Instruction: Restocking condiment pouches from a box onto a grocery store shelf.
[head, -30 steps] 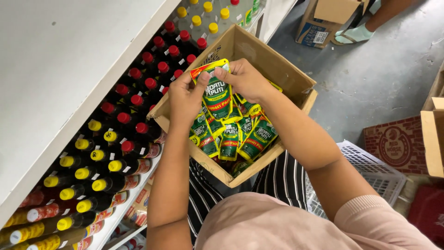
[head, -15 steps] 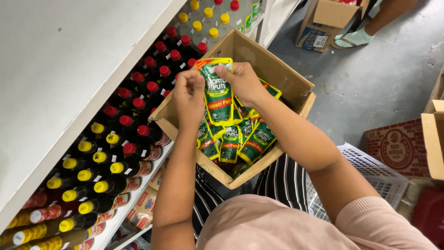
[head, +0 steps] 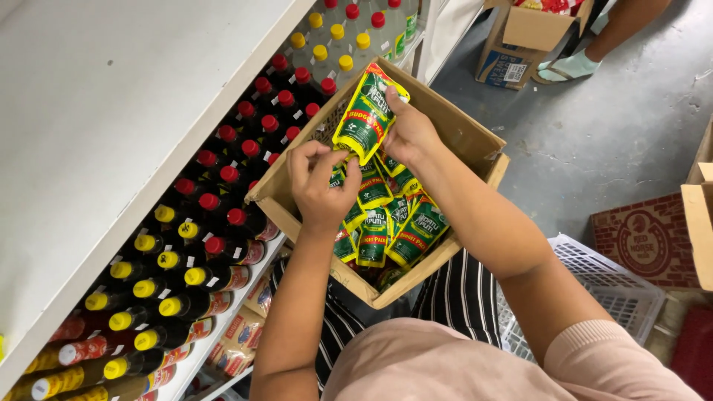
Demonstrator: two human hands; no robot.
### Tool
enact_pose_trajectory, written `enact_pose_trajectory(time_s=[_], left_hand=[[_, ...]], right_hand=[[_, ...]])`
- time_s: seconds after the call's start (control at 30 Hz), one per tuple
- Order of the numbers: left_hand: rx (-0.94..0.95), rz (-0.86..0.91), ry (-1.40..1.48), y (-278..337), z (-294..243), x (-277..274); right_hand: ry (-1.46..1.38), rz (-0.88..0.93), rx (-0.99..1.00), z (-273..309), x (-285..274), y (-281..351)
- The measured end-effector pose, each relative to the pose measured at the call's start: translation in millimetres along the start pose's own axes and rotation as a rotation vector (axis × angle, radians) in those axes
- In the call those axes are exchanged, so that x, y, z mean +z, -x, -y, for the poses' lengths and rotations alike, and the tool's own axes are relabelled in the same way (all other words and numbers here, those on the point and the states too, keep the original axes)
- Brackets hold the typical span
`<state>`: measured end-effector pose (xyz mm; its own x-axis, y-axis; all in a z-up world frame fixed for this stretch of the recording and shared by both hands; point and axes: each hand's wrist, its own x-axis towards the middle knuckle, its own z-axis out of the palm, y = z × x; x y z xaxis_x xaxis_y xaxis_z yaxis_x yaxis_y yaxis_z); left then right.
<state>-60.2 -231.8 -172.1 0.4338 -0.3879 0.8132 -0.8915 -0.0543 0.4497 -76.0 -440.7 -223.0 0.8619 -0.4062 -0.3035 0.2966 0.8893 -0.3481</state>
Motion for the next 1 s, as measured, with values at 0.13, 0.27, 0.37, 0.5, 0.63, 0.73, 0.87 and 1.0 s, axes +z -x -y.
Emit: enact_pose_trajectory(time_s=[0.13, 0.27, 0.37, 0.5, 0.63, 0.73, 0.87, 1.0], left_hand=[[-0.012, -0.048, -0.061, 1.1, 0.9, 0.3], [-0.076, -0.026, -0.013, 2.4, 5.3, -0.5], [-0.101, -0.010, 0.013, 0.0, 3.9, -3.0], [-0.109, -0.015, -0.001, -4.3, -0.8, -5.5], [-0.172, -0.006, 0.086, 15.9, 28.5, 4.3], [-0.213, -0.022, 0.199, 21.1, 43.8, -0.3], [-0.347, -0.058, 0.326, 7.5, 33.2, -2.8], [-0.533, -0.095, 0.469, 7.2, 39.2, 3.5]], right_hand=[[-0.024, 0.026, 0.021, -2.7, 2.3, 1.1], [-0.074, 0.061, 0.047, 0.1, -0.4, 0.4], [-0.073, 0.081, 0.069, 0.0, -0.1, 0.4], [-0.079, 0.095, 0.069, 1.6, -0.7, 1.1], [0.056, 0.135, 0.009, 7.0, 9.2, 11.1], [0.212, 0.187, -0.110, 4.0, 19.2, 25.8], [0.518, 0.284, -0.124, -8.4, 19.6, 36.3], [0.927, 0.322, -0.070, -16.8, 13.0, 36.9]])
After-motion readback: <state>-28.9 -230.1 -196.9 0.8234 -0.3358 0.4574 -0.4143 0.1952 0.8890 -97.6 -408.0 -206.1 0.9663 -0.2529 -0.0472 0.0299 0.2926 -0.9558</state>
